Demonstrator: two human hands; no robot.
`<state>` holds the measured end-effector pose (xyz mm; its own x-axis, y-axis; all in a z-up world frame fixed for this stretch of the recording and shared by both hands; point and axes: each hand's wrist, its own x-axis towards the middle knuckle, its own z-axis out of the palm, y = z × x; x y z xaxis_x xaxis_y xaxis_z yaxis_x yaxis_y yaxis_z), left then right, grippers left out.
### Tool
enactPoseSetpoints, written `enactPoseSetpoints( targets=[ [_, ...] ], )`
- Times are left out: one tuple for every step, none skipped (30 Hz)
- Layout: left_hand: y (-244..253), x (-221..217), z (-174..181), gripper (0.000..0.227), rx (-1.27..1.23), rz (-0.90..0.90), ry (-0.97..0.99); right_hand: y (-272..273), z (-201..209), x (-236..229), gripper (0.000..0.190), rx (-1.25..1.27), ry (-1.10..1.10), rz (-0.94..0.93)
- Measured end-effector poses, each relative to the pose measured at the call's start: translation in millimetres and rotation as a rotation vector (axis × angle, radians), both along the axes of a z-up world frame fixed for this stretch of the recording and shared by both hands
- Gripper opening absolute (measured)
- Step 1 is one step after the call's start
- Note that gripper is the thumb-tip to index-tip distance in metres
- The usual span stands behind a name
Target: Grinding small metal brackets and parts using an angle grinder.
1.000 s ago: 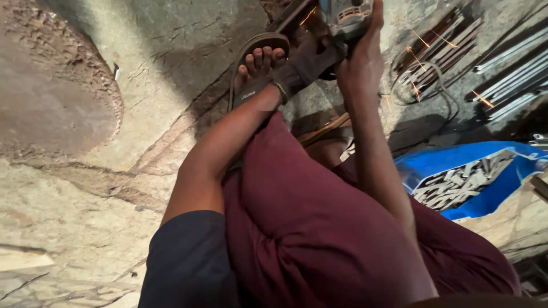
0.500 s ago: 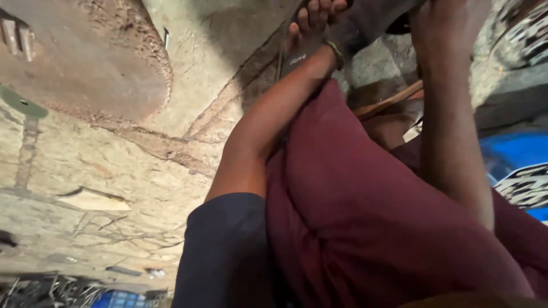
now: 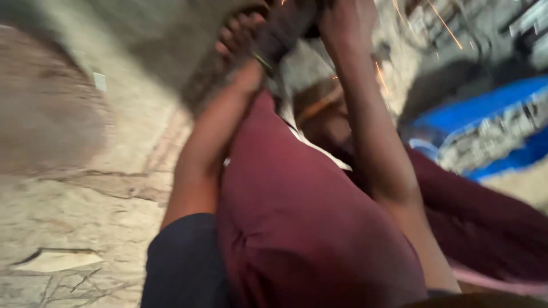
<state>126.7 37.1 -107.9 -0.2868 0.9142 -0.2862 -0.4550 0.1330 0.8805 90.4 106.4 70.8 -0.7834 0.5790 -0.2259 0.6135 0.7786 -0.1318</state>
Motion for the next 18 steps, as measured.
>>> enactPoseSetpoints(
  targets=[
    [-10.2, -39.2, 10.3, 0.03, -0.016, 0.021, 0.041, -5.0, 12.0, -8.7, 0.034, -0.017, 0.121, -0.037],
    [-20.4, -76.2, 23.4, 0.03, -0.032, 0.042, 0.082, -9.6, 22.7, -14.8, 0.058, -0.038, 0.241, -0.074],
    [-27.0, -89.1, 33.7, 0.031, -0.043, 0.047, 0.085, -8.2, 27.5, -17.7, 0.058, -0.038, 0.256, -0.07],
    [-32.9, -102.1, 41.3, 0.031, -0.054, 0.051, 0.087, -5.6, 29.2, -20.0, 0.07, -0.088, 0.242, -0.037],
    [-29.9, -106.8, 51.4, 0.031, -0.059, 0.049, 0.074, -2.0, 35.1, -13.7, 0.083, -0.133, 0.212, -0.01],
    [-29.7, -110.3, 64.4, 0.031, -0.054, 0.047, 0.072, -2.7, 37.4, -12.9, 0.083, -0.127, 0.211, -0.012],
    [-29.3, -116.3, 76.6, 0.035, -0.062, 0.08, -0.08, -2.5, 38.6, -14.6, 0.089, -0.121, 0.211, -0.001],
    [-29.7, -122.5, 88.2, 0.039, -0.07, 0.111, -0.233, -3.0, 39.2, -16.5, 0.095, -0.115, 0.211, 0.009],
    [-31.2, -120.2, 86.2, 0.039, -0.074, 0.123, -0.235, -5.7, 41.8, -17.8, 0.095, -0.121, 0.208, 0.02],
    [-33.0, -118.0, 84.0, 0.039, -0.068, 0.14, -0.204, -8.7, 44.2, -19.2, 0.091, -0.166, 0.201, -0.043],
    [-34.9, -117.6, 81.4, 0.039, -0.063, 0.158, -0.17, -11.7, 46.0, -21.8, 0.087, -0.211, 0.196, -0.106],
    [-39.1, -119.2, 86.5, 0.039, -0.068, 0.17, -0.169, -13.4, 51.6, -27.2, 0.087, -0.218, 0.196, -0.095],
    [-40.6, -121.2, 91.7, 0.038, -0.051, 0.18, -0.166, -14.0, 57.9, -32.1, 0.092, -0.218, 0.248, -0.035],
    [-41.7, -123.2, 96.9, 0.037, -0.034, 0.191, -0.163, -14.1, 64.1, -36.8, 0.096, -0.218, 0.3, 0.025],
    [-38.7, -124.3, 97.1, 0.037, -0.028, 0.192, -0.165, -13.7, 61.7, -37.8, 0.096, -0.213, 0.298, 0.028],
    [-36.1, -125.3, 96.8, 0.037, -0.038, 0.19, -0.193, -13.5, 58.8, -38.7, 0.097, -0.199, 0.239, -0.051],
    [-35.2, -124.6, 96.6, 0.036, -0.052, 0.195, -0.223, -14.1, 55.7, -39.0, 0.097, -0.192, 0.177, -0.123],
    [-33.5, -122.8, 94.6, 0.036, -0.051, 0.203, -0.229, -15.1, 58.6, -38.9, 0.097, -0.191, 0.17, -0.114]
  ],
)
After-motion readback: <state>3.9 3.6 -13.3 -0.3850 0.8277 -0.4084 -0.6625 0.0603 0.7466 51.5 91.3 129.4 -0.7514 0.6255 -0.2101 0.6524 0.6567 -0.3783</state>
